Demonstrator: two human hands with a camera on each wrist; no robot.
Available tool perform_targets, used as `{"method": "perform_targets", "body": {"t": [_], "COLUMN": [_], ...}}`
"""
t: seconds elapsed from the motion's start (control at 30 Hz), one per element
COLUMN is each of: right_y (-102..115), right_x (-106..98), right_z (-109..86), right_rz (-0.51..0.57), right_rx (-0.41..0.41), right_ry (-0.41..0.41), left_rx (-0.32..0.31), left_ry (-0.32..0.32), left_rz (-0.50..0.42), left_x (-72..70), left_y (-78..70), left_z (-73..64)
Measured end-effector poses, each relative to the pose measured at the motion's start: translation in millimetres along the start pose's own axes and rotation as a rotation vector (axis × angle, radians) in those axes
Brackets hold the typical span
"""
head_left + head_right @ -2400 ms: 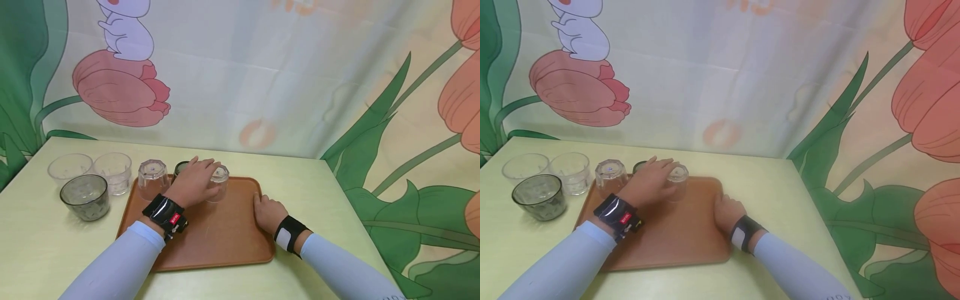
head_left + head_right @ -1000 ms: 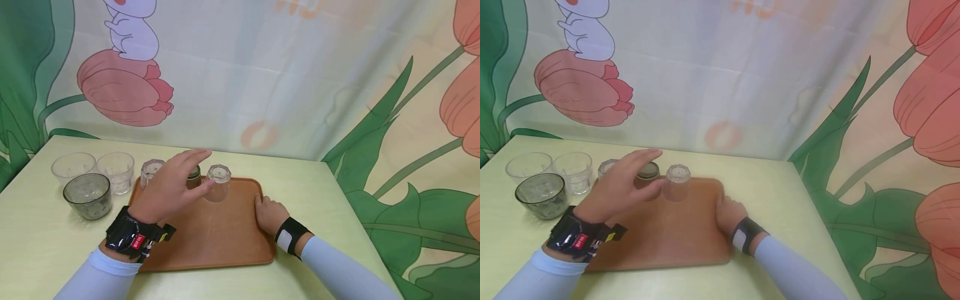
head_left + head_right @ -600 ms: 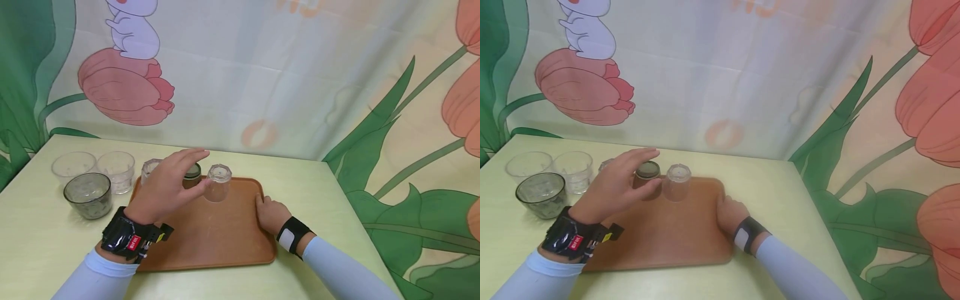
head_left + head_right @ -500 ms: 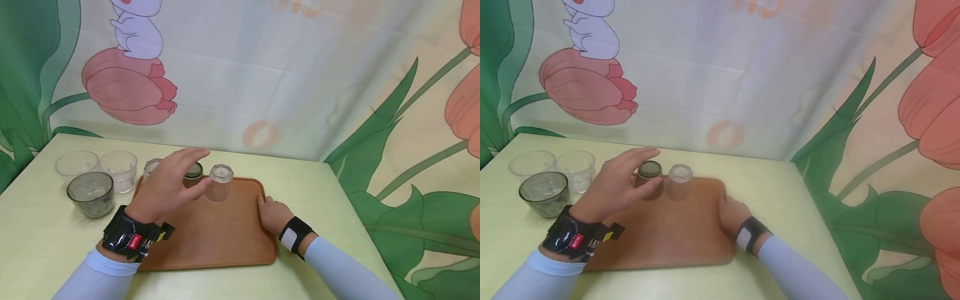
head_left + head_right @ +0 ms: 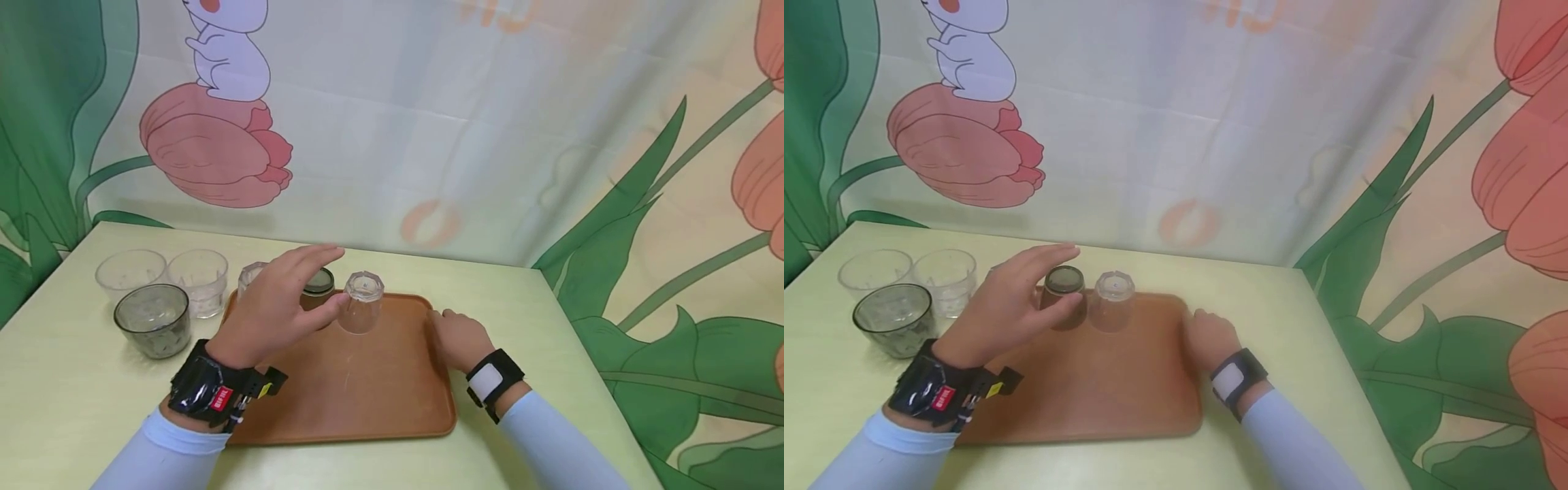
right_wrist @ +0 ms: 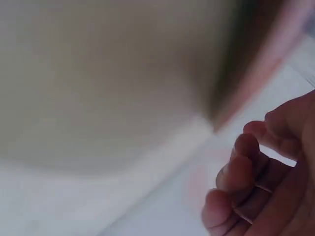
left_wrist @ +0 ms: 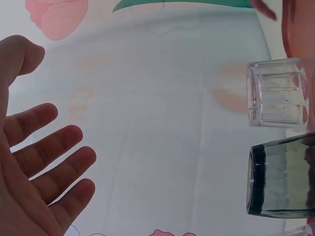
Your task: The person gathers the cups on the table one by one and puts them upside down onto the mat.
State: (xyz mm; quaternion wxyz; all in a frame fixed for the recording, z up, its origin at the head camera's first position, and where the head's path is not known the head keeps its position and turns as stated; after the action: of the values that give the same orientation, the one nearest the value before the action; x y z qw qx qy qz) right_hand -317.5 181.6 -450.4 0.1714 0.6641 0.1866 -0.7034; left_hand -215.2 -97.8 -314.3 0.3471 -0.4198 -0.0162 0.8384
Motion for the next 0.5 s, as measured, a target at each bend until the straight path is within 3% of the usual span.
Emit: {"method": "perform_targets", "body": {"t": [0.17, 0.33, 0.5], "right_y": [17.7, 49.5, 78.4], "right_x": [-58.4, -127.8, -172.5], "right_z": [4.7, -9.3, -33.3], "right_rz": [0.181, 0.413, 0.614], "right_rx": [-0.048, -0.263, -0.47], "right_ry": [-0.222, -0.524, -0.76], "left_rx": [0.008, 0.005, 0.006], "left_ry": [-0.003, -0.015, -0.023], "left_rz": [0.006, -0.005, -0.008], "left_x": [-1.4, -3.8, -4.3], "left_y": [-1.0, 0.0, 0.5], "left_z": [0.6, 0.5, -0.3]}}
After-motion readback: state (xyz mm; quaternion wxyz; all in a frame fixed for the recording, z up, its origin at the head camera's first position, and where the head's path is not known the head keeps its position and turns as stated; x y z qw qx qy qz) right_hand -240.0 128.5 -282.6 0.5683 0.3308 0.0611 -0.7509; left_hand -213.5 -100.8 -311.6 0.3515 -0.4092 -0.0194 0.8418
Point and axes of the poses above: each hand's wrist, its own z-axis towards the middle knuckle, its own x-axis out of the palm, y = z × x, the point moved 6 cm from there along z, towards the middle knuckle, and after that the axes turned 8 degrees about z, right-handed, at the moved point
